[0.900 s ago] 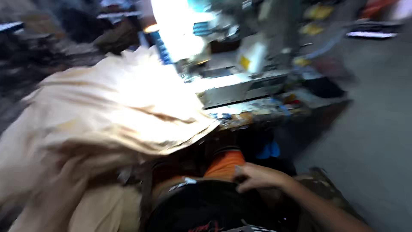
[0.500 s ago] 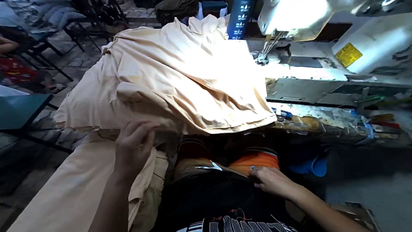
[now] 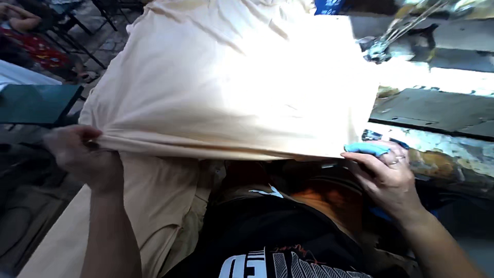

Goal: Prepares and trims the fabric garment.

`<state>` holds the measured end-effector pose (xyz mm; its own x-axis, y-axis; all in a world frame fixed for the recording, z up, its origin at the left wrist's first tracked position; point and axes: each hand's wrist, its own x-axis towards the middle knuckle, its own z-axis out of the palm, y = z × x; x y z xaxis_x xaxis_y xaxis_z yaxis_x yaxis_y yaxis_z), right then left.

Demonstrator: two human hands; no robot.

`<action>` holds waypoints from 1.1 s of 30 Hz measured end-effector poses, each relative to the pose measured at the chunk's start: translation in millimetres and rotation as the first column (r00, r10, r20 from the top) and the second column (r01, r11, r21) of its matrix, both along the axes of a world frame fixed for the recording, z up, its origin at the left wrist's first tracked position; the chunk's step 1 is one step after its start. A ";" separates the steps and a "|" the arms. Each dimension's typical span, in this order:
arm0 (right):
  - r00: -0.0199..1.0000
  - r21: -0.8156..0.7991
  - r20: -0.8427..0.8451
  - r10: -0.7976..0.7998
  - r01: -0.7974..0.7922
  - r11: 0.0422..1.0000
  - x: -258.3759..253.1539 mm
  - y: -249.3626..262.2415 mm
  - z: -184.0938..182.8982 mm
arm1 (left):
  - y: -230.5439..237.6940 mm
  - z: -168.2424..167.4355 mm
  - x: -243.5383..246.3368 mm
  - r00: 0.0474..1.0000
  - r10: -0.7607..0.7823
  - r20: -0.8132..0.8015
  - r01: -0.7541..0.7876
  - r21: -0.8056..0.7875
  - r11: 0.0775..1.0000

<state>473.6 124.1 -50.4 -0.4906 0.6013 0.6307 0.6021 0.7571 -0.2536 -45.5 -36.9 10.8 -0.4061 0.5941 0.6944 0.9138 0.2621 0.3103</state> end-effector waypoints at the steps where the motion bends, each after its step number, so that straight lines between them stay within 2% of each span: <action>1: 1.000 -0.002 -0.011 0.015 -0.015 1.000 -0.6 -0.1 -1.4 | -9.1 -12.5 3.7 0.996 0.014 0.092 -0.005 -0.092 0.996; 3: 0.999 -0.016 -0.021 0.037 -0.037 0.999 -1.2 0.1 -3.0 | -19.8 -42.8 4.2 0.953 -0.045 0.301 0.121 -0.239 0.964; 4: 0.999 -0.027 -0.025 0.045 -0.045 0.999 -1.3 0.2 -3.0 | -22.9 -56.1 4.9 0.929 -0.086 0.360 0.182 -0.241 0.953; 7: 0.998 -0.009 -0.052 0.047 -0.047 0.999 -3.1 -2.9 -4.2 | -26.7 -77.4 10.5 0.927 -0.200 0.317 0.241 -0.095 0.966; 12: 0.998 0.104 -0.063 -0.021 0.028 0.994 -11.5 -6.3 -6.6 | -25.2 -72.8 13.2 0.912 -0.343 0.226 0.320 0.133 0.938; 14: 0.997 0.098 -0.066 -0.049 0.056 0.994 -12.5 -5.6 -8.4 | -27.8 -72.2 13.2 0.938 -0.286 0.197 0.256 0.163 0.953; 18: 0.996 0.143 -0.080 -0.025 0.037 0.989 -9.0 -5.6 -16.7 | -35.5 -71.5 3.5 0.991 -0.007 0.134 -0.016 0.172 0.985; 21: 0.995 0.204 -0.089 0.043 -0.024 0.979 -8.2 -6.1 -23.0 | -45.5 -76.3 5.5 0.995 -0.058 0.086 0.053 0.057 0.997; 25: 0.990 0.237 -0.127 0.055 -0.024 0.971 1.3 -8.5 -25.0 | -61.1 -88.1 9.7 0.974 -0.190 0.126 0.203 -0.106 0.973; 29: 0.990 0.233 -0.139 0.027 0.006 0.972 5.8 -7.7 -20.1 | -68.6 -92.3 4.3 0.975 -0.198 0.101 0.205 -0.064 0.977; 33: 0.995 0.174 -0.095 -0.005 0.022 0.984 0.1 -6.3 -17.0 | -61.2 -93.0 9.6 0.973 -0.228 0.043 0.223 0.088 0.971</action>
<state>473.7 117.8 -67.4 -0.4170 0.4838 0.7695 0.5922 0.7868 -0.1738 -35.9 -98.1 -82.2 -0.3054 0.6164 0.7258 0.9282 0.0228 0.3713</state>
